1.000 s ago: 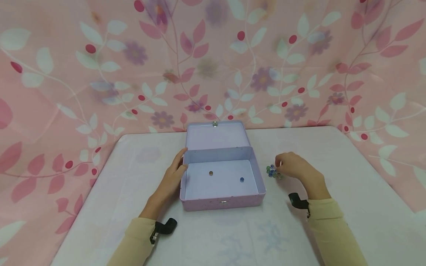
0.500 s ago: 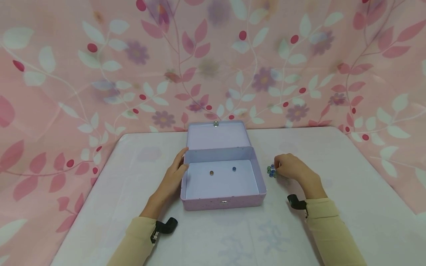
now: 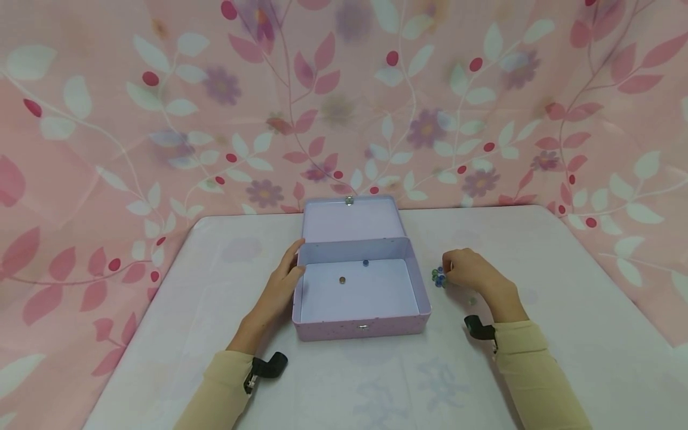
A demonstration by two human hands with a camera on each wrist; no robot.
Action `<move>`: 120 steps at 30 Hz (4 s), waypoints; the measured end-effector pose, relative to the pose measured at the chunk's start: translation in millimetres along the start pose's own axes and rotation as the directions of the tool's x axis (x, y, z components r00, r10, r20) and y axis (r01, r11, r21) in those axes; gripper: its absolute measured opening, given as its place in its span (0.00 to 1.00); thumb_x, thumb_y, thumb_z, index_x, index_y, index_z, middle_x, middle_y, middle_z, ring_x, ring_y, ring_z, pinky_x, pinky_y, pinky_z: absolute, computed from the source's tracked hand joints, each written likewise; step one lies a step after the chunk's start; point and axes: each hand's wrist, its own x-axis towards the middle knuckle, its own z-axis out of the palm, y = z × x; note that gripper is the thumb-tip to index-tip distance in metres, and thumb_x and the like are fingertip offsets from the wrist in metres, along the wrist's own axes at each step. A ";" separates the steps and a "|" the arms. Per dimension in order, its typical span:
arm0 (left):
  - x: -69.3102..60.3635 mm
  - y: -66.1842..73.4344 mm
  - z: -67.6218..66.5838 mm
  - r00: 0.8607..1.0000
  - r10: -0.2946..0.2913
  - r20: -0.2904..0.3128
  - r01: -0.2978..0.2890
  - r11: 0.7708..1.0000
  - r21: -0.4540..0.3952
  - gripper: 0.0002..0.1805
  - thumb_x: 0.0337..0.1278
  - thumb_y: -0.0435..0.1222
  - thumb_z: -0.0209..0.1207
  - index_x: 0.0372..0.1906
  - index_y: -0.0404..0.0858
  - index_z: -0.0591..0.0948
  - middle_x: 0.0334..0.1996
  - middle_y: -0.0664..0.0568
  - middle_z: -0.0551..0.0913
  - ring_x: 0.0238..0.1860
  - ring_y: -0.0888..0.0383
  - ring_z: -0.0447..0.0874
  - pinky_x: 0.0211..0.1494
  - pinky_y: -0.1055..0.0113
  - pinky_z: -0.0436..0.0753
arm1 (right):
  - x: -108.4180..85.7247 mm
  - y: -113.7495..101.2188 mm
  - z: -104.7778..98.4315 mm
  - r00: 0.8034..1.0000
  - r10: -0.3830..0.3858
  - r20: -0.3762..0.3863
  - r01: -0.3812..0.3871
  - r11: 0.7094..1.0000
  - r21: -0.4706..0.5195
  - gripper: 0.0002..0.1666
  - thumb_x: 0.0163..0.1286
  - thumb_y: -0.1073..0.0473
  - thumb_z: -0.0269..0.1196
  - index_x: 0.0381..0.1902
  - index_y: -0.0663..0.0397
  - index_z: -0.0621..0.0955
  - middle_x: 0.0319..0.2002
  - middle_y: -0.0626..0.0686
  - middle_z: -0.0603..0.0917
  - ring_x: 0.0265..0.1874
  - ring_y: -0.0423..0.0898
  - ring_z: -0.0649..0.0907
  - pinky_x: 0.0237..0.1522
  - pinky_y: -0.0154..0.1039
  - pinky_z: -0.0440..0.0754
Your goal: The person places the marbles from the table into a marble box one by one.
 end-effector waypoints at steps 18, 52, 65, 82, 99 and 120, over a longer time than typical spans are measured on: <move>14.2 -29.5 2.7 1.000 -0.004 -0.023 0.004 1.000 -0.029 0.32 0.75 0.42 0.41 0.77 0.67 0.51 0.78 0.47 0.57 0.78 0.46 0.55 0.77 0.39 0.55 | -6.5 -15.5 -13.1 0.998 -0.019 -0.054 0.020 1.000 0.021 0.11 0.61 0.68 0.56 0.40 0.61 0.82 0.32 0.56 0.82 0.30 0.49 0.77 0.28 0.41 0.77; 15.2 -34.2 5.1 0.998 0.004 -0.057 -0.002 1.000 0.030 0.32 0.74 0.43 0.41 0.78 0.66 0.51 0.78 0.50 0.57 0.78 0.45 0.55 0.76 0.37 0.57 | -33.7 -96.6 -25.8 0.878 -0.394 -0.272 0.419 0.907 0.037 0.09 0.62 0.70 0.63 0.38 0.52 0.83 0.32 0.45 0.81 0.34 0.42 0.77 0.38 0.36 0.79; 4.7 -9.4 0.5 1.000 -0.017 -0.007 0.017 1.000 -0.014 0.33 0.75 0.40 0.41 0.79 0.58 0.50 0.78 0.43 0.56 0.79 0.43 0.53 0.77 0.38 0.53 | -29.4 -116.3 -5.2 0.872 -0.451 -0.190 0.455 0.890 -0.021 0.07 0.63 0.68 0.65 0.37 0.52 0.83 0.32 0.44 0.82 0.32 0.39 0.77 0.37 0.35 0.79; 15.3 -36.0 5.6 0.998 0.030 -0.050 -0.030 0.999 -0.010 0.31 0.75 0.43 0.42 0.77 0.68 0.52 0.77 0.46 0.60 0.78 0.46 0.57 0.77 0.38 0.56 | -22.1 -127.8 30.3 0.913 -0.403 -0.062 0.396 0.912 -0.110 0.06 0.65 0.66 0.63 0.37 0.52 0.84 0.33 0.45 0.84 0.32 0.39 0.80 0.39 0.38 0.82; 12.0 -36.2 4.9 0.998 0.009 -0.059 -0.007 1.000 0.024 0.32 0.75 0.43 0.41 0.78 0.66 0.50 0.79 0.50 0.56 0.79 0.46 0.54 0.76 0.37 0.56 | -21.3 -131.2 35.0 0.929 -0.365 -0.054 0.355 0.925 -0.134 0.05 0.63 0.64 0.64 0.35 0.49 0.84 0.33 0.44 0.86 0.30 0.38 0.78 0.36 0.37 0.80; 16.7 -35.2 5.5 0.999 0.013 -0.053 -0.011 0.999 0.041 0.32 0.74 0.45 0.42 0.76 0.70 0.51 0.77 0.46 0.60 0.77 0.45 0.59 0.75 0.37 0.59 | -23.9 -101.3 -6.0 0.903 -0.374 -0.212 0.375 0.926 -0.034 0.08 0.65 0.68 0.61 0.37 0.53 0.85 0.33 0.45 0.83 0.34 0.41 0.78 0.40 0.39 0.80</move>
